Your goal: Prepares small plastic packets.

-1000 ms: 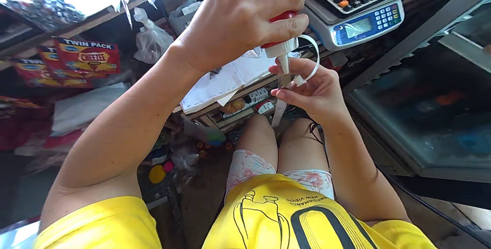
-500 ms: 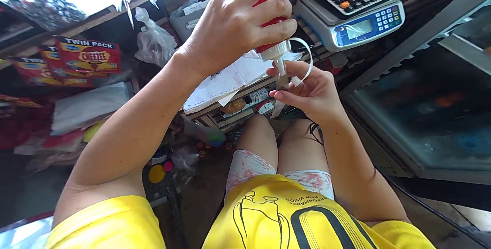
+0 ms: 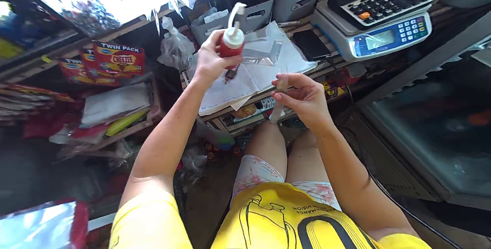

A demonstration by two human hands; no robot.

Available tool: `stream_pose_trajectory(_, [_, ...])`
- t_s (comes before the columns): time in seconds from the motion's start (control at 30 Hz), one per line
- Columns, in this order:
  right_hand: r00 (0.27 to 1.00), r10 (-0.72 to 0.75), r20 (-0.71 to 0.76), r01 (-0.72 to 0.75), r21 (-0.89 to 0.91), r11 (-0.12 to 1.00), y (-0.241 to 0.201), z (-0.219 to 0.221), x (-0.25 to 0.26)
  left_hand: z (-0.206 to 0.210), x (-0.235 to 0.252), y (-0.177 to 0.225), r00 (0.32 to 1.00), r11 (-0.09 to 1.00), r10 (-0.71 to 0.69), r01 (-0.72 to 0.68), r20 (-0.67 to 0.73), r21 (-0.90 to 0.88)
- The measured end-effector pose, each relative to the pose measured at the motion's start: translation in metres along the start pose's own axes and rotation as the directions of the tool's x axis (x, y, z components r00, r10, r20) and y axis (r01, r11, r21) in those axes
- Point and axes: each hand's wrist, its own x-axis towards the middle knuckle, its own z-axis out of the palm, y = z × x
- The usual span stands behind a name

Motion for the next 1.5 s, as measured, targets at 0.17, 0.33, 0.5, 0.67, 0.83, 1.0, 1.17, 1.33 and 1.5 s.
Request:
stream_pose_trajectory(0.17, [0.995, -0.028, -0.091, 0.031, 0.024, 0.999, 0.015, 0.003, 0.003, -0.004, 0.009, -0.054, 0.941, 0.981, -0.193, 0.186, -0.277, -0.052])
stream_pose_trajectory(0.33, [0.988, -0.027, -0.155, 0.019, -0.051, 0.999, 0.008, -0.008, -0.006, 0.014, -0.013, -0.053, 0.86, 0.979, -0.026, 0.126, -0.51, 0.162])
stream_pose_trajectory(0.5, [0.972, -0.023, -0.235, 0.011, -0.05, 0.999, 0.009, -0.018, -0.003, 0.073, -0.051, 0.02, 0.977, 0.985, 0.136, -0.116, -0.164, 0.125])
stream_pose_trajectory(0.67, [0.977, -0.017, -0.212, 0.004, -0.063, 0.998, 0.006, -0.017, -0.006, 0.119, -0.042, 0.037, 0.973, 0.978, 0.154, -0.125, 0.174, -0.164])
stream_pose_trajectory(0.83, [0.98, -0.014, -0.197, 0.001, -0.067, 0.998, 0.006, -0.024, -0.015, 0.116, -0.029, 0.053, 0.977, 0.977, 0.181, -0.166, 0.11, -0.135])
stream_pose_trajectory(1.0, [0.983, -0.06, -0.175, 0.044, -0.097, 0.994, 0.008, -0.025, -0.014, 0.108, -0.023, 0.065, 0.959, 0.959, 0.277, -0.272, 0.057, -0.074])
stream_pose_trajectory(1.17, [0.986, -0.127, -0.106, 0.11, -0.153, 0.982, 0.001, -0.027, -0.009, 0.104, -0.023, 0.076, 0.913, 0.913, 0.406, -0.407, 0.047, 0.021])
stream_pose_trajectory(1.33, [0.952, -0.288, -0.101, 0.248, -0.291, 0.924, -0.009, -0.032, 0.006, 0.104, -0.023, 0.082, 0.92, 0.92, 0.388, -0.39, 0.053, 0.029])
stream_pose_trajectory(1.5, [0.918, -0.346, -0.192, 0.269, -0.337, 0.902, -0.022, -0.027, 0.018, 0.111, -0.021, 0.083, 0.93, 0.931, 0.364, -0.365, 0.053, 0.022])
